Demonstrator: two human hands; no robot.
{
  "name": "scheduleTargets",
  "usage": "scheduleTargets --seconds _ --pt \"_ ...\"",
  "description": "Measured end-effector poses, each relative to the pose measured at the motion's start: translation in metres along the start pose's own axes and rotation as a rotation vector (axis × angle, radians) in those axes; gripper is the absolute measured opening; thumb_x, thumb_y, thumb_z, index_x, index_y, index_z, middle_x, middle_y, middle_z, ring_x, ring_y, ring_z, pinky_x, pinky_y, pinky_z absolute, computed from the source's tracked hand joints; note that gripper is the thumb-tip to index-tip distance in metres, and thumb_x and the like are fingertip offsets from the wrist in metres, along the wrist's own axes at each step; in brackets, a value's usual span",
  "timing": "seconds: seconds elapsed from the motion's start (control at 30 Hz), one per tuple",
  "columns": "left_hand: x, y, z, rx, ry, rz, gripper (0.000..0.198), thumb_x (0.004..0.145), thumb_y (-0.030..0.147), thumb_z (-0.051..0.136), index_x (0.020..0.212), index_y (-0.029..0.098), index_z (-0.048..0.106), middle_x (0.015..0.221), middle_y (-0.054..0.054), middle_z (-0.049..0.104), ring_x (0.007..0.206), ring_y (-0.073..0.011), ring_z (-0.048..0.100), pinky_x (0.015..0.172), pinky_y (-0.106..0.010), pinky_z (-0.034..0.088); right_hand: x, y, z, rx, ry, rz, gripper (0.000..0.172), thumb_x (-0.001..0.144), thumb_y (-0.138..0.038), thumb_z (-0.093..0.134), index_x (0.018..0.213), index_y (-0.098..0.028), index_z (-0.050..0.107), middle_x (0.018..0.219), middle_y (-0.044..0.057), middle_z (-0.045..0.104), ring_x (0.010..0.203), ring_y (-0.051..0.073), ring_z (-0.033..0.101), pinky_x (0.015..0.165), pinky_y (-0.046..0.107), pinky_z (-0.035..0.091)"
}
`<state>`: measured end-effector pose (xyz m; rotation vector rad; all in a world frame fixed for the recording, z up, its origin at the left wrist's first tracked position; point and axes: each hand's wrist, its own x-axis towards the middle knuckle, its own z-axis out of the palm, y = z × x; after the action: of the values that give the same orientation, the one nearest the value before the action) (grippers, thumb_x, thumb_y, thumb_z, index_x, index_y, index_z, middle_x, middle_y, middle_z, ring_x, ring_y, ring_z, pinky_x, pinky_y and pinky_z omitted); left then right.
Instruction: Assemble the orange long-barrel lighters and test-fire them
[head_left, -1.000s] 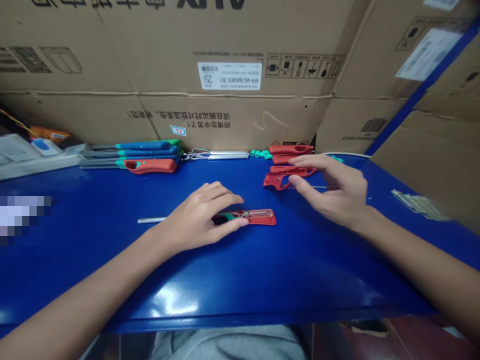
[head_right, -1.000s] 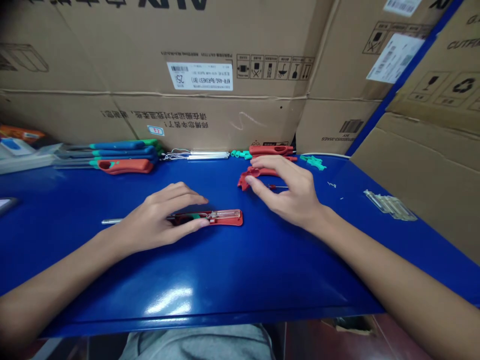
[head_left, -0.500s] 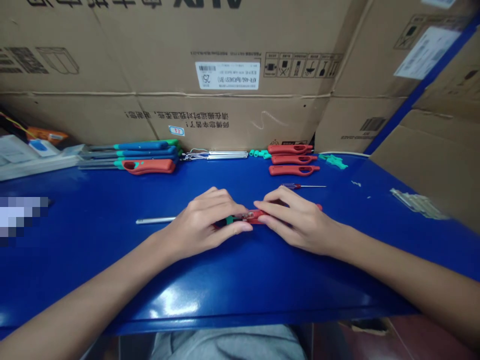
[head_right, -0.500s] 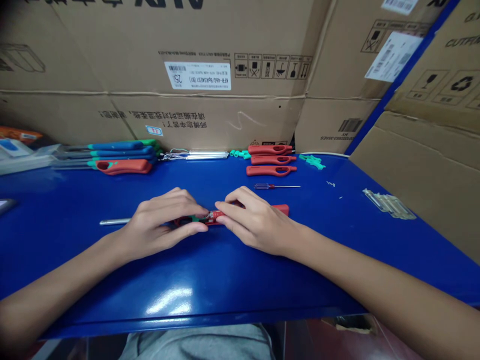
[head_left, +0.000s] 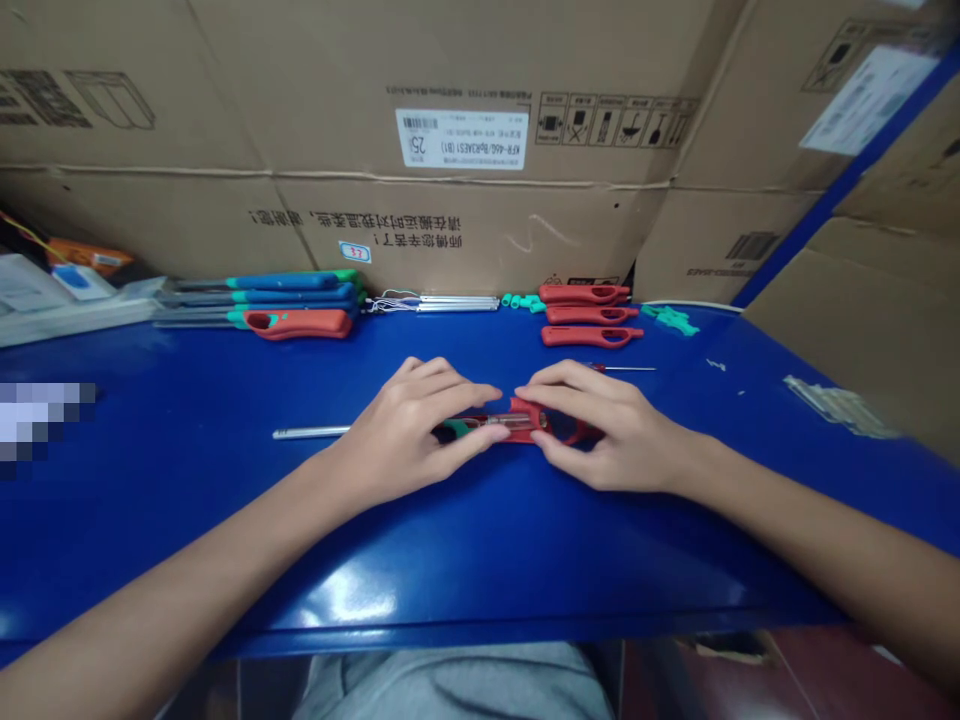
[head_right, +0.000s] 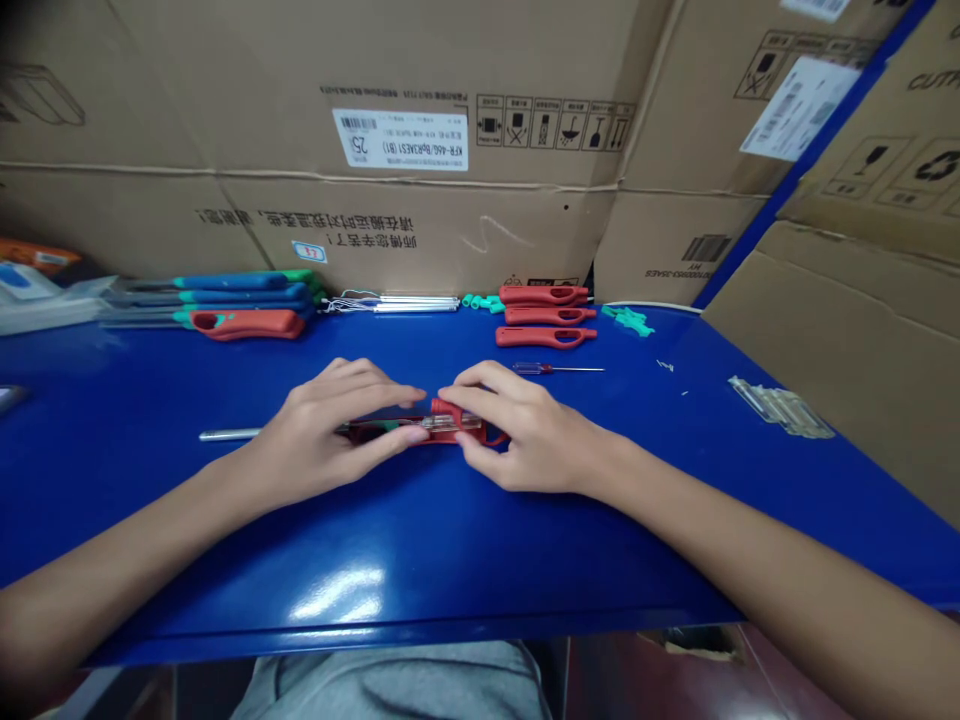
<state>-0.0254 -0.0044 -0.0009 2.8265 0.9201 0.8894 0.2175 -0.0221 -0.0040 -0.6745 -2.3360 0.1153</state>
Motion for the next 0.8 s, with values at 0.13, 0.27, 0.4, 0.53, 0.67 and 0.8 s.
scheduleTargets --seconds 0.13,0.27,0.4,0.53,0.67,0.8 --pt "0.001 -0.004 0.000 0.031 -0.232 -0.085 0.043 0.085 0.052 0.061 0.114 0.020 0.065 0.109 -0.009 0.069 0.102 -0.0273 0.060 0.088 -0.044 0.045 -0.002 0.012 -0.007 -0.024 -0.020 0.055 0.038 0.090 -0.017 0.053 0.127 -0.019 0.059 0.112 0.011 0.065 0.098 0.021 0.065 0.084 0.035 0.056" --pt "0.002 -0.008 0.002 -0.034 -0.318 -0.077 0.031 0.091 0.042 0.056 0.107 0.019 0.068 0.102 -0.008 0.068 0.096 -0.0233 0.061 0.086 -0.039 0.049 -0.003 0.016 -0.009 -0.039 -0.108 0.116 0.036 0.095 -0.016 0.047 0.129 -0.015 0.057 0.118 0.013 0.065 0.106 0.022 0.063 0.091 0.037 0.054" --pt "0.001 -0.008 0.004 -0.079 -0.260 -0.101 0.027 0.089 0.038 0.060 0.104 0.017 0.066 0.101 -0.008 0.066 0.096 -0.0225 0.061 0.086 -0.037 0.050 -0.003 0.015 -0.008 -0.034 -0.139 0.137 0.034 0.096 -0.018 0.045 0.126 -0.013 0.059 0.115 0.014 0.066 0.104 0.023 0.064 0.090 0.039 0.054" --pt "0.000 -0.008 0.004 -0.096 -0.188 -0.087 0.024 0.085 0.034 0.065 0.100 0.016 0.063 0.100 -0.008 0.063 0.094 -0.0220 0.060 0.083 -0.037 0.050 -0.003 0.014 -0.007 -0.033 -0.141 0.139 0.033 0.095 -0.017 0.046 0.125 -0.012 0.060 0.112 0.013 0.067 0.101 0.022 0.064 0.089 0.038 0.054" --pt "0.000 -0.008 0.004 -0.095 -0.160 -0.062 0.020 0.085 0.030 0.066 0.098 0.015 0.061 0.097 -0.007 0.062 0.092 -0.0213 0.058 0.081 -0.036 0.050 -0.003 0.014 -0.008 -0.036 -0.147 0.136 0.034 0.095 -0.017 0.047 0.124 -0.006 0.060 0.111 0.015 0.066 0.099 0.022 0.064 0.088 0.037 0.054" --pt "0.000 -0.007 0.004 -0.092 -0.150 -0.052 0.020 0.085 0.029 0.066 0.098 0.015 0.062 0.096 -0.007 0.062 0.090 -0.0209 0.058 0.080 -0.036 0.050 -0.003 0.014 -0.008 -0.040 -0.152 0.136 0.034 0.095 -0.017 0.046 0.124 -0.007 0.060 0.112 0.015 0.066 0.100 0.022 0.064 0.088 0.037 0.054"
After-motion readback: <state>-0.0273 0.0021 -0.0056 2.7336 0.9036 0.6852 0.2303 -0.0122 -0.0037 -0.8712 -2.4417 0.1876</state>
